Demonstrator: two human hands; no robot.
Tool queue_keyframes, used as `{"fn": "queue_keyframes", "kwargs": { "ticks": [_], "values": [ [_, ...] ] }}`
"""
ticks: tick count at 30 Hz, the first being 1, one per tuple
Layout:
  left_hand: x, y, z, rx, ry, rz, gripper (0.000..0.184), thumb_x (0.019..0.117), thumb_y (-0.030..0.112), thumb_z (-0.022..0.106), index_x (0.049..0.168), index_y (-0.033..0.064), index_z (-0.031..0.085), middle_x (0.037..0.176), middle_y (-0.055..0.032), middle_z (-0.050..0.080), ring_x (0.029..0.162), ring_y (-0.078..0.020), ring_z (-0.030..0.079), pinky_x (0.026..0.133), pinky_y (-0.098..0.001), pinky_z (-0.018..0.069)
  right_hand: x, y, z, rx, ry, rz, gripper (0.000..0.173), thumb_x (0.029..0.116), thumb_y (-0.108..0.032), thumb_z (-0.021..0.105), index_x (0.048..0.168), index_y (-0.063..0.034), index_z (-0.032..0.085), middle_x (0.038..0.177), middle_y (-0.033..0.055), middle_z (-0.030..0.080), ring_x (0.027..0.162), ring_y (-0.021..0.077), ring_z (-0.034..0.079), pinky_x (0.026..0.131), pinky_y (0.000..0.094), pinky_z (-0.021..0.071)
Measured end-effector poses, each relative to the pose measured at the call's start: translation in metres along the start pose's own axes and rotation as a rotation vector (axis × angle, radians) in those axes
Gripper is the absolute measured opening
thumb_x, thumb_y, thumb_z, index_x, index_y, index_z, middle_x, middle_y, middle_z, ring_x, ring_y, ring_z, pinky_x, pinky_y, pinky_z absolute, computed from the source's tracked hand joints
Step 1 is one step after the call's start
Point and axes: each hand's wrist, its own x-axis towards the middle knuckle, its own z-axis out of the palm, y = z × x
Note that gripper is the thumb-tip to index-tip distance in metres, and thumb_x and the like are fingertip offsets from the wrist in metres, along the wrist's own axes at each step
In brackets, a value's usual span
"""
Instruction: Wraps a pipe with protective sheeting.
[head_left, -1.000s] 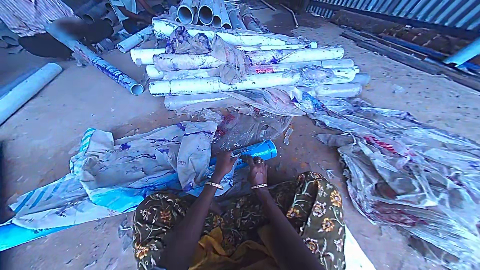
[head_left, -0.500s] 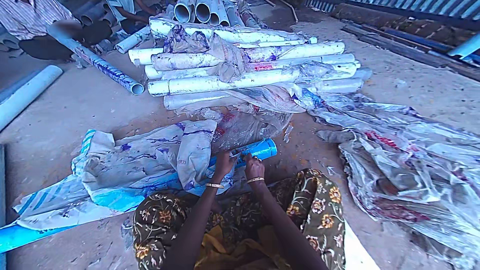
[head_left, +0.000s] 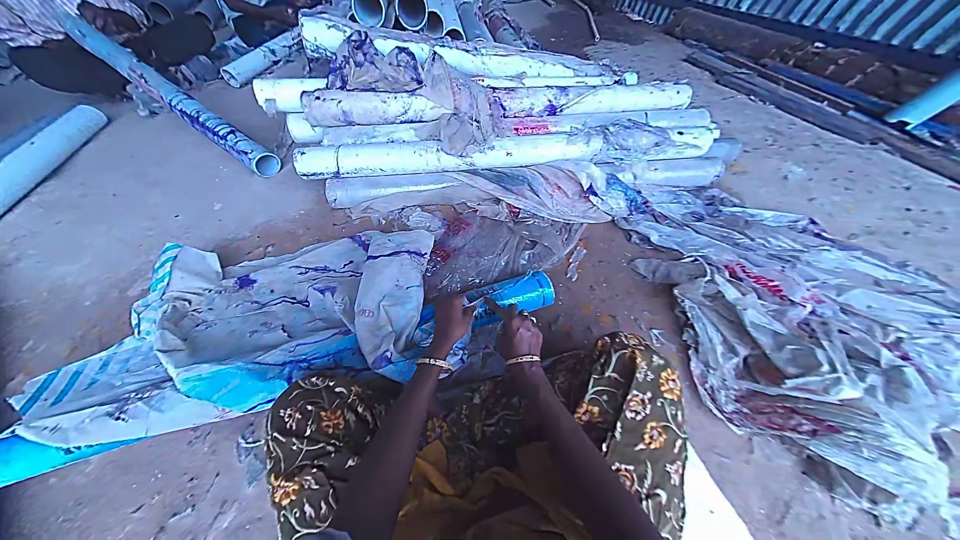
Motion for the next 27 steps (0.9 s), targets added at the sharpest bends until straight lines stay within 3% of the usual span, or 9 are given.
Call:
{"fn": "queue_keyframes", "kwargs": {
  "ticks": [7, 12, 17, 23, 27],
  "values": [
    [0.000, -0.002, -0.001, -0.012, -0.003, 0.011, 0.040, 0.1064, 0.020, 0.054, 0.125, -0.0144, 0.061, 0.131, -0.0328, 0.060, 0.132, -0.0432, 0.053, 0.116, -0.0536, 0.0332, 0.019, -0.027, -0.015, 0.014, -0.059, -0.029, 0.041, 0.1088, -0.011, 0.040, 0.148, -0.0014, 0.049, 0.133, 0.0280, 0.062, 0.126, 0.0423, 0.060, 0.102, 0.0537, 0.0480],
    [0.001, -0.003, -0.001, -0.014, 0.003, 0.028, 0.039, 0.1061, 0.021, 0.055, 0.122, -0.0148, 0.062, 0.128, -0.0331, 0.061, 0.130, -0.0438, 0.054, 0.115, -0.0542, 0.0334, 0.004, 0.006, -0.024, 0.040, -0.004, 0.051, 0.038, 0.1038, -0.007, 0.047, 0.140, -0.0022, 0.054, 0.128, 0.0277, 0.064, 0.121, 0.0436, 0.062, 0.096, 0.0564, 0.0498],
    [-0.002, -0.008, -0.002, -0.040, -0.029, 0.047, 0.041, 0.1062, 0.021, 0.055, 0.125, -0.0146, 0.060, 0.132, -0.0324, 0.059, 0.132, -0.0423, 0.052, 0.116, -0.0526, 0.0331, 0.027, -0.008, -0.022, 0.010, -0.026, 0.028, 0.039, 0.1095, -0.013, 0.040, 0.146, -0.0029, 0.049, 0.134, 0.0275, 0.061, 0.127, 0.0429, 0.059, 0.101, 0.0549, 0.0480],
    [-0.001, -0.010, 0.001, -0.046, -0.005, 0.064, 0.039, 0.1051, 0.020, 0.057, 0.122, -0.0145, 0.062, 0.130, -0.0329, 0.060, 0.130, -0.0425, 0.053, 0.115, -0.0511, 0.0347, 0.006, 0.010, -0.028, 0.019, 0.005, 0.075, 0.040, 0.1034, -0.005, 0.047, 0.143, -0.0036, 0.052, 0.128, 0.0269, 0.063, 0.122, 0.0427, 0.062, 0.096, 0.0552, 0.0507],
    [-0.001, -0.009, 0.001, -0.014, -0.016, 0.067, 0.040, 0.1057, 0.020, 0.056, 0.125, -0.0148, 0.060, 0.133, -0.0333, 0.058, 0.133, -0.0433, 0.051, 0.116, -0.0520, 0.0336, 0.028, -0.002, -0.025, 0.046, 0.009, 0.085, 0.041, 0.1071, -0.009, 0.043, 0.147, -0.0025, 0.049, 0.133, 0.0277, 0.062, 0.125, 0.0434, 0.060, 0.099, 0.0550, 0.0486]
  ]
}}
